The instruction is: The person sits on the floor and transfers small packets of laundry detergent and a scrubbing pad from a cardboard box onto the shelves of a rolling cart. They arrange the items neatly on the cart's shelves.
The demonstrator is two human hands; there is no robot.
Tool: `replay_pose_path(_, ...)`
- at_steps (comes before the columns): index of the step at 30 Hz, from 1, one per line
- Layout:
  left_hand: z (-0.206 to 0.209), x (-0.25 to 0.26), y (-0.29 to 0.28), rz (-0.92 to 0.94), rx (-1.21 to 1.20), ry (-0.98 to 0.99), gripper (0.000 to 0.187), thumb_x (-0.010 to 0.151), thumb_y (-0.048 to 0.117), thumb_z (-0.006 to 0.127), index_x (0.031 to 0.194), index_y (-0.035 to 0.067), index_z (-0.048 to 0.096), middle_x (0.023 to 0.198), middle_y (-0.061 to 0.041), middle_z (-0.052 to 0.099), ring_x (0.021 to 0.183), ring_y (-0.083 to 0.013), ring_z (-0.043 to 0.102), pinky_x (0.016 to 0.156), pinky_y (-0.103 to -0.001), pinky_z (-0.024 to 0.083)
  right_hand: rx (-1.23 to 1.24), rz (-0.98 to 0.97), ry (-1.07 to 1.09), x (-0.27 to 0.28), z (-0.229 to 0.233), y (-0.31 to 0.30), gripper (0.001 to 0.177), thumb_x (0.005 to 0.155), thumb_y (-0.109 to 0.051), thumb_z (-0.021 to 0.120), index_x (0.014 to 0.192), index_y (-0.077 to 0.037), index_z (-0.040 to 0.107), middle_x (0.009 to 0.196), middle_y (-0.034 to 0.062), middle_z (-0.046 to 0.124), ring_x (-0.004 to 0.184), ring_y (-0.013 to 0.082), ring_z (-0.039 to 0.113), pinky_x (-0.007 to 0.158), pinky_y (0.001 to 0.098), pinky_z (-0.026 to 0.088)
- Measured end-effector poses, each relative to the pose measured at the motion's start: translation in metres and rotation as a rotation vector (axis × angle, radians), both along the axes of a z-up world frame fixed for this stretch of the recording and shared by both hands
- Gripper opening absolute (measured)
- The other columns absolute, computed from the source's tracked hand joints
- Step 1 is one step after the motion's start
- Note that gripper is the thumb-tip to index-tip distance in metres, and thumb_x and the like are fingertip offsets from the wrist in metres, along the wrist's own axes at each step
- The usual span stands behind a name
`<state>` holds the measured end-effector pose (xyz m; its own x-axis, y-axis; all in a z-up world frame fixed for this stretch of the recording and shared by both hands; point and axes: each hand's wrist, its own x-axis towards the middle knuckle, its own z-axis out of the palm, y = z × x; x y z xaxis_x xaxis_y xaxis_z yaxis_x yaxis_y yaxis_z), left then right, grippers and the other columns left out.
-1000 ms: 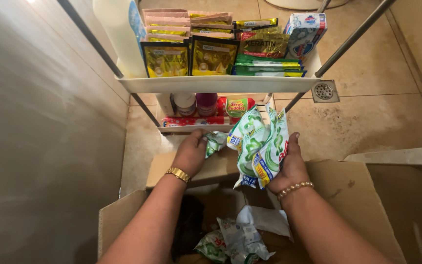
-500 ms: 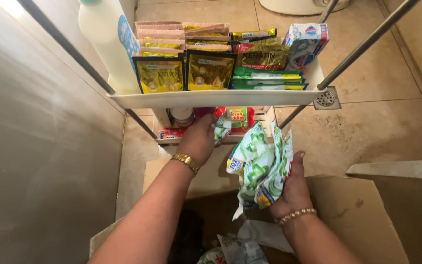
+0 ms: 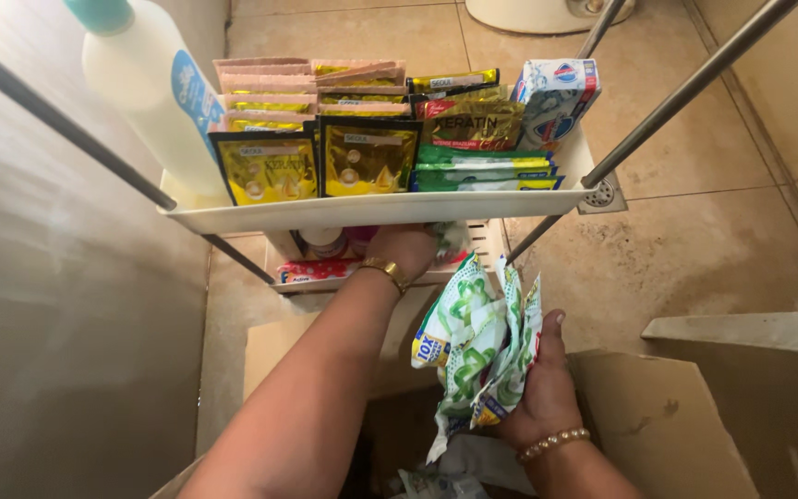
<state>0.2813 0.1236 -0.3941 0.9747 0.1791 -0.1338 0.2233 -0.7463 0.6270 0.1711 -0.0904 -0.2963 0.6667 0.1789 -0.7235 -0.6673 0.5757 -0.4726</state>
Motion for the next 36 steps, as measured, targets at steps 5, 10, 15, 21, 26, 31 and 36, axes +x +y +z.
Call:
replay_pose_path(5, -0.008, 0.012, -0.01, -0.046, 0.103, 0.108, 0.038, 0.1, 0.026, 0.047, 0.127, 0.007, 0.064, 0.137, -0.023, 0.06, 0.126, -0.0397, 0.058, 0.105, -0.049, 0.047, 0.049, 0.031, 0.02, 0.0, 0.003, 0.0, 0.077, 0.094, -0.073, 0.035, 0.131, -0.01, 0.06, 0.12, 0.0124, 0.07, 0.103, 0.032, 0.066, 0.093, 0.0495, 0.052)
replay_pose_path(10, -0.012, 0.023, -0.014, 0.102, 0.092, 0.226, 0.039, 0.101, 0.026, 0.044, 0.133, 0.011, 0.061, 0.142, -0.02, 0.058, 0.128, -0.0374, 0.058, 0.103, -0.05, 0.05, 0.015, 0.084, 0.09, 0.003, 0.006, 0.0, 0.082, 0.089, -0.077, 0.031, 0.13, -0.012, 0.06, 0.116, 0.012, 0.07, 0.099, 0.0321, 0.067, 0.089, 0.0497, 0.053)
replay_pose_path(15, -0.022, 0.032, -0.019, 0.114, 0.041, 0.476, 0.044, 0.099, 0.03, 0.056, 0.14, 0.014, 0.058, 0.148, -0.014, 0.056, 0.134, -0.0317, 0.057, 0.108, -0.046, 0.049, 0.036, 0.082, 0.096, 0.006, 0.005, 0.0, 0.086, 0.09, -0.08, 0.033, 0.131, -0.009, 0.059, 0.117, 0.012, 0.069, 0.101, 0.0308, 0.066, 0.09, 0.0482, 0.053)
replay_pose_path(21, -0.046, 0.041, -0.018, 0.089, 0.104, 0.438, 0.053, 0.096, 0.026, 0.062, 0.147, 0.016, 0.051, 0.152, -0.014, 0.051, 0.135, -0.032, 0.054, 0.108, -0.046, 0.048, -0.024, 0.177, 0.144, 0.008, 0.003, -0.005, 0.088, 0.087, -0.084, 0.029, 0.127, -0.014, 0.063, 0.114, 0.0101, 0.073, 0.1, 0.0299, 0.067, 0.088, 0.048, 0.053)
replay_pose_path(26, -0.051, 0.059, -0.019, 0.102, 0.143, 0.398, 0.045, 0.097, 0.024, 0.059, 0.142, 0.014, 0.056, 0.147, -0.015, 0.054, 0.132, -0.0329, 0.056, 0.106, -0.046, 0.049, 0.077, 0.127, 0.109, 0.01, -0.002, -0.008, 0.085, 0.088, -0.08, 0.031, 0.128, -0.011, 0.061, 0.114, 0.0112, 0.071, 0.101, 0.0307, 0.067, 0.09, 0.0479, 0.053)
replay_pose_path(31, -0.05, 0.052, -0.02, 0.124, 0.179, 0.313, 0.039, 0.098, 0.023, 0.056, 0.136, 0.012, 0.06, 0.142, -0.016, 0.058, 0.129, -0.0338, 0.058, 0.103, -0.047, 0.05, 0.13, 0.134, 0.084, 0.008, -0.002, -0.008, 0.083, 0.088, -0.079, 0.033, 0.128, -0.012, 0.061, 0.113, 0.0109, 0.071, 0.1, 0.0305, 0.067, 0.089, 0.0481, 0.053)
replay_pose_path(36, -0.046, 0.044, -0.025, 0.14, 0.201, 0.212, 0.035, 0.1, 0.022, 0.053, 0.131, 0.01, 0.064, 0.138, -0.017, 0.061, 0.126, -0.0346, 0.06, 0.101, -0.047, 0.051, 0.111, 0.118, 0.079, 0.008, 0.001, -0.006, 0.083, 0.087, -0.079, 0.033, 0.132, -0.015, 0.061, 0.114, 0.009, 0.071, 0.101, 0.0294, 0.067, 0.089, 0.0478, 0.053)
